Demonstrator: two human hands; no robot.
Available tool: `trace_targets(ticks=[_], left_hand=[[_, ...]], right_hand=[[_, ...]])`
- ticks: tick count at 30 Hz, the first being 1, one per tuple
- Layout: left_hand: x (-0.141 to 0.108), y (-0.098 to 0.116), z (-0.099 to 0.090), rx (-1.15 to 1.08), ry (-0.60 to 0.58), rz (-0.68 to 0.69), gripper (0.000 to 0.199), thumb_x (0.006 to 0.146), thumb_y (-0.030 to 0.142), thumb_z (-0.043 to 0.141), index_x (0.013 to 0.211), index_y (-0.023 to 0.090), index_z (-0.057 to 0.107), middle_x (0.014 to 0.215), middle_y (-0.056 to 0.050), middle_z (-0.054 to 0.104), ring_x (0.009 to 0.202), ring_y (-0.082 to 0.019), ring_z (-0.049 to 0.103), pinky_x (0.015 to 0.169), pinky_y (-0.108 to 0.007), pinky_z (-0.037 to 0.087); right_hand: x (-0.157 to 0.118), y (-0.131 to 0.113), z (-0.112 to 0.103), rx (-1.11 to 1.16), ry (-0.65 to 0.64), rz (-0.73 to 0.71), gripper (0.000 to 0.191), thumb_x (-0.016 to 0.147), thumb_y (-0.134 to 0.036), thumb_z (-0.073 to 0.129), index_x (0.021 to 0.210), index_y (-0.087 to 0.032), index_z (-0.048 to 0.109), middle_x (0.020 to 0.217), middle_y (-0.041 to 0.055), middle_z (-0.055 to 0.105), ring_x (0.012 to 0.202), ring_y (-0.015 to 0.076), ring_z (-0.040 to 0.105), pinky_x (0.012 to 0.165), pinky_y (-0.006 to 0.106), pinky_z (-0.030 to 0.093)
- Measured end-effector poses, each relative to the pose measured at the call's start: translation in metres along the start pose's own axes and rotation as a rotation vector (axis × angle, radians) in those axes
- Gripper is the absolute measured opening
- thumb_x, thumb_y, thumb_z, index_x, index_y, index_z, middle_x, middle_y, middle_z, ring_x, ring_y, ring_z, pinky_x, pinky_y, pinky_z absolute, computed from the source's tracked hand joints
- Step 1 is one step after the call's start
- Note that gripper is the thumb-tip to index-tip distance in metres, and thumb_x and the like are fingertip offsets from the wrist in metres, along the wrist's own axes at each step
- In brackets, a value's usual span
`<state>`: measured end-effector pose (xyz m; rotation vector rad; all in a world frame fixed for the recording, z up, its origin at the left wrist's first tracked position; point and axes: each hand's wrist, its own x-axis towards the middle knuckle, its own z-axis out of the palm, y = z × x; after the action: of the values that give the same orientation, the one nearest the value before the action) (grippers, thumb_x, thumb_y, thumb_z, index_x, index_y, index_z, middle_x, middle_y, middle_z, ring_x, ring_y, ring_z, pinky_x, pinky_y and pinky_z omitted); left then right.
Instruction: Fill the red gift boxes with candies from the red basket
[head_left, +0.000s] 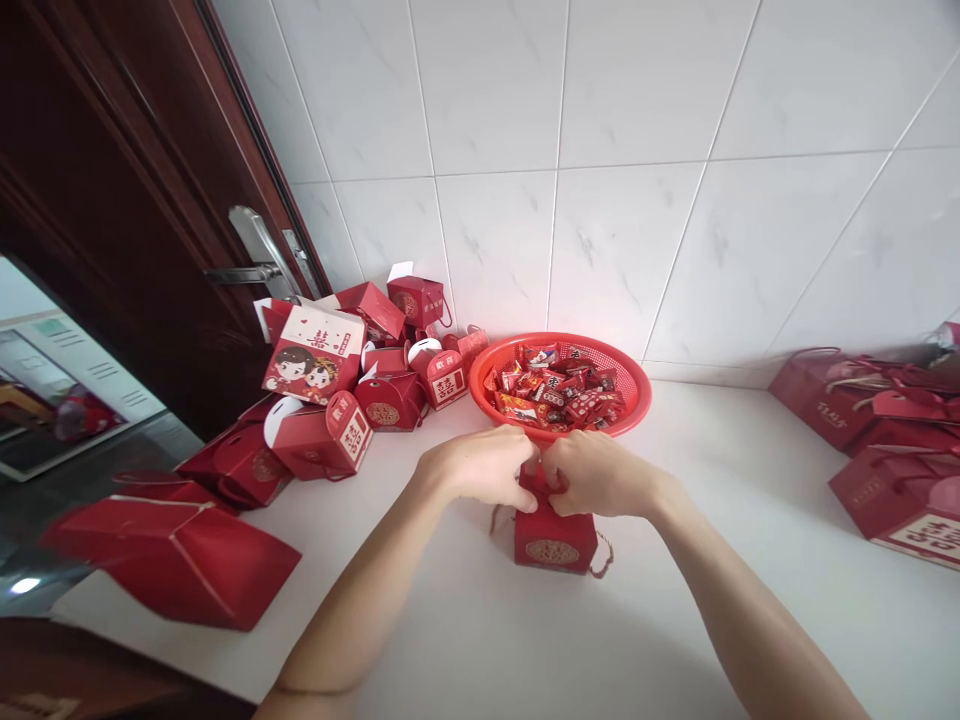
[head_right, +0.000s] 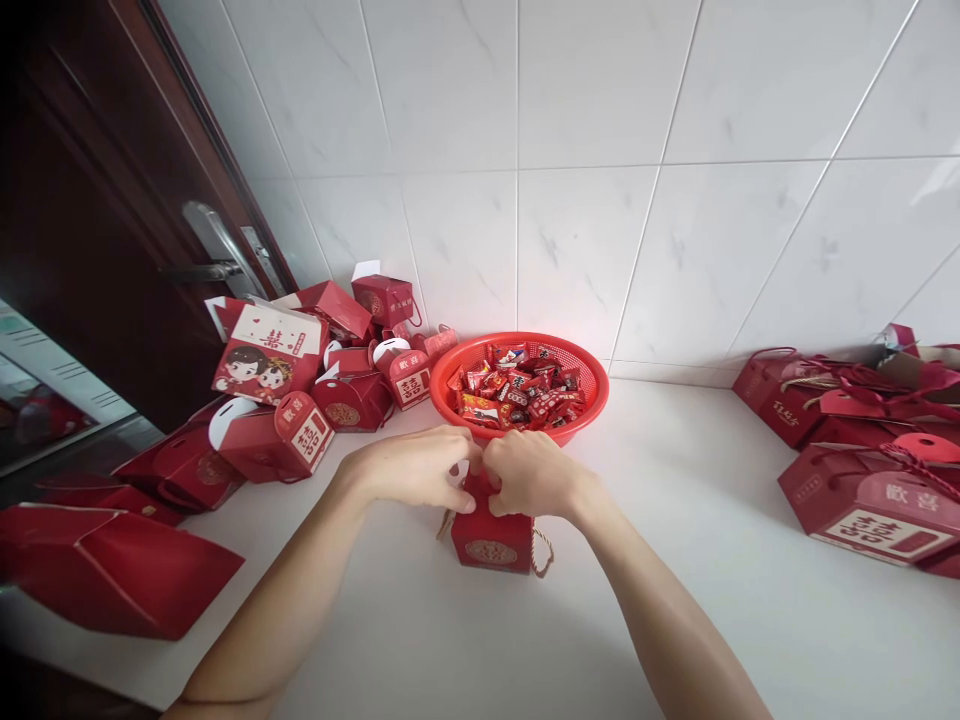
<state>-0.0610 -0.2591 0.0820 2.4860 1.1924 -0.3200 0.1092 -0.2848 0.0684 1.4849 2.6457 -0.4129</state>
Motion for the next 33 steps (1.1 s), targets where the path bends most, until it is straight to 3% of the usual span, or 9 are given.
trace_targets(ticks=[4,8,12,17,22,27,33], left_hand=[[-0.001,-0.005,-0.004,-0.064,0.069,0.047,0.041,0.081,0.047,0.067,0.114,0.022,0.067,0.119,-0.006,0.068,0.108,-0.025,0.064,0.076,-0.028,0.048],[0.003,-0.006,-0.003,-0.155,0.061,0.129,0.053,0.084,0.054,0.065,0.129,0.025,0.06,0.122,-0.005,0.069,0.109,-0.025,0.065,0.085,-0.029,0.049],[0.009,-0.001,0.0,-0.216,0.015,0.215,0.058,0.08,0.054,0.071,0.13,0.027,0.06,0.122,-0.005,0.07,0.107,-0.025,0.065,0.084,-0.028,0.048],[0.017,0.002,0.006,-0.213,-0.027,0.166,0.065,0.081,0.052,0.07,0.137,0.025,0.055,0.119,-0.008,0.069,0.099,-0.026,0.065,0.073,-0.029,0.047],[0.021,-0.003,0.009,-0.213,-0.005,0.167,0.061,0.081,0.049,0.068,0.136,0.024,0.058,0.115,-0.009,0.068,0.093,-0.025,0.064,0.07,-0.028,0.046],[0.025,-0.008,0.007,-0.179,-0.057,0.206,0.057,0.08,0.039,0.066,0.134,0.023,0.058,0.108,-0.007,0.068,0.09,-0.023,0.064,0.067,-0.026,0.045],[0.034,-0.001,0.013,-0.12,-0.017,0.183,0.057,0.074,0.015,0.06,0.131,0.021,0.06,0.1,-0.005,0.07,0.083,-0.022,0.065,0.062,-0.025,0.043]], right_hand=[[-0.008,0.011,-0.009,0.077,-0.01,-0.024,0.011,0.067,-0.019,0.068,0.063,-0.02,0.059,0.061,-0.0028,0.056,0.057,0.0126,0.047,0.053,0.028,0.024],[-0.018,0.022,-0.017,0.133,-0.01,0.046,0.007,0.066,-0.019,0.067,0.065,-0.021,0.061,0.061,-0.0029,0.057,0.057,0.0127,0.047,0.051,0.028,0.027],[-0.02,0.028,-0.017,0.152,-0.003,0.09,0.007,0.066,-0.016,0.067,0.067,-0.02,0.061,0.068,-0.001,0.063,0.06,0.0139,0.051,0.052,0.027,0.031],[-0.024,0.038,-0.019,0.2,0.056,0.128,0.009,0.072,-0.016,0.066,0.078,-0.021,0.062,0.082,0.0026,0.067,0.067,0.0161,0.057,0.053,0.026,0.035],[-0.039,0.059,-0.024,0.24,0.063,0.241,0.019,0.075,-0.011,0.062,0.09,-0.022,0.064,0.096,0.0063,0.068,0.087,0.0216,0.063,0.056,0.025,0.044],[-0.037,0.083,-0.006,0.317,-0.037,0.307,0.027,0.074,-0.012,0.066,0.1,-0.021,0.067,0.1,0.007,0.07,0.091,0.0224,0.066,0.065,0.028,0.051],[-0.024,0.107,0.036,0.624,-0.004,0.111,0.012,0.069,-0.019,0.068,0.081,-0.019,0.069,0.092,0.0042,0.073,0.088,0.0208,0.067,0.079,0.033,0.052]])
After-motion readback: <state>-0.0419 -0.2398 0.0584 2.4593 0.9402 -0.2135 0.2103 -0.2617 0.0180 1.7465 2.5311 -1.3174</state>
